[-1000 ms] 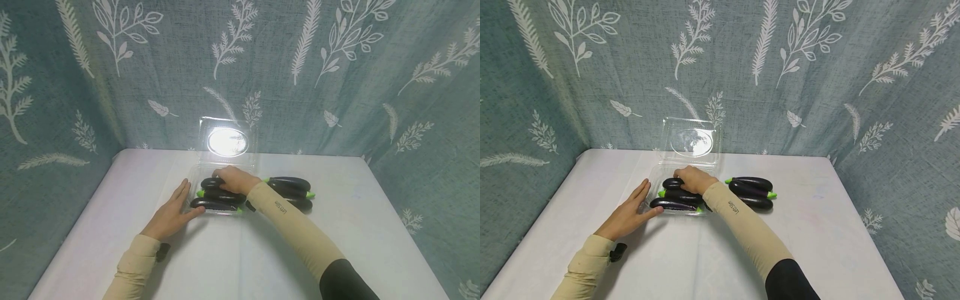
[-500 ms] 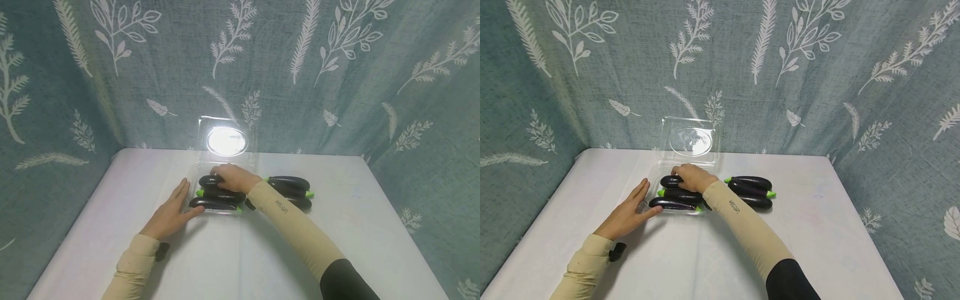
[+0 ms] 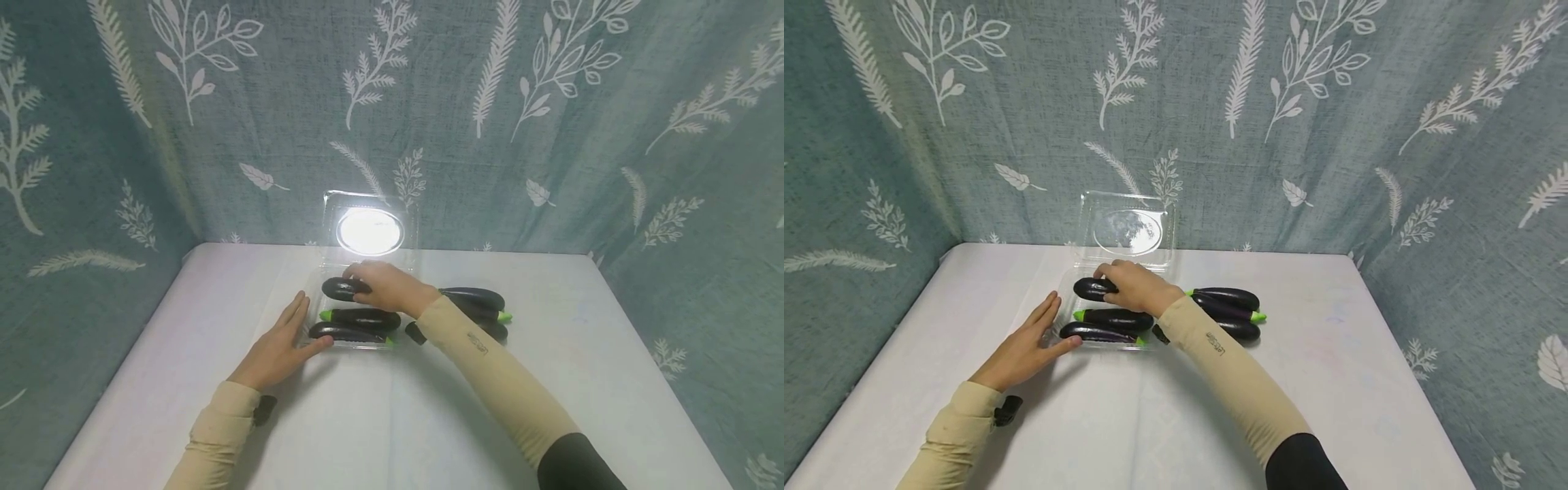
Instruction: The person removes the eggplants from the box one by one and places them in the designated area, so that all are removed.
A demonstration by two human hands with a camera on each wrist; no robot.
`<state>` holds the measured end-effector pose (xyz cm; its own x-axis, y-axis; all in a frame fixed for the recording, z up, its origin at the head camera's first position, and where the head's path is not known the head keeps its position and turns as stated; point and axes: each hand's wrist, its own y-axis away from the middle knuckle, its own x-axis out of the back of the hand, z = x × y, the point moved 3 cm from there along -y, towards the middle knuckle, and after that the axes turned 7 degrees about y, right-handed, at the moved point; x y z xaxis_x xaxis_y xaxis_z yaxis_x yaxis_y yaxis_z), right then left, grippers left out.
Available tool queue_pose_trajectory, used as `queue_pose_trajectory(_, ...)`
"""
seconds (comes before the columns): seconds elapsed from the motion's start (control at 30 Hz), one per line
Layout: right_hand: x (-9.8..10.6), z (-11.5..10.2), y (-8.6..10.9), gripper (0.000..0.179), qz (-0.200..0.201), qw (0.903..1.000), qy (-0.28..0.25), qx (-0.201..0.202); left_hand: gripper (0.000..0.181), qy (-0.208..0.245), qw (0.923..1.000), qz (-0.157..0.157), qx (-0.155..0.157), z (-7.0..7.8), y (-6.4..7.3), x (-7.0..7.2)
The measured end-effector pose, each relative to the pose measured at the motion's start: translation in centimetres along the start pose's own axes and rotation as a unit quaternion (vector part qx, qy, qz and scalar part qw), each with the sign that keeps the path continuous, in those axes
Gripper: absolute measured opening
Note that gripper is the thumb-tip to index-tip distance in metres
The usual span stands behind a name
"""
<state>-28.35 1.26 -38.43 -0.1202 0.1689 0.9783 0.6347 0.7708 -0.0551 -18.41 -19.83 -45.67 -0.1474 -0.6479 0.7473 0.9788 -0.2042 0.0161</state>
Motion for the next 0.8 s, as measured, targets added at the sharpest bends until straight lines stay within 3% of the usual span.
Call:
queue_pose_trajectory(0.5,2.4,-0.8,3.1,0.041,0.069,0.9973,-0.015,0.018,0.105,-0.002,1.0,-0.001,0.003,0.2,0.0,0.0)
queue_pose_trajectory(0.8,4.1,-1.1,5.4,0.044,0.107,0.9936,-0.034,0.003,0.104,-0.002,1.0,0.001,0.005,0.3,0.1,0.1)
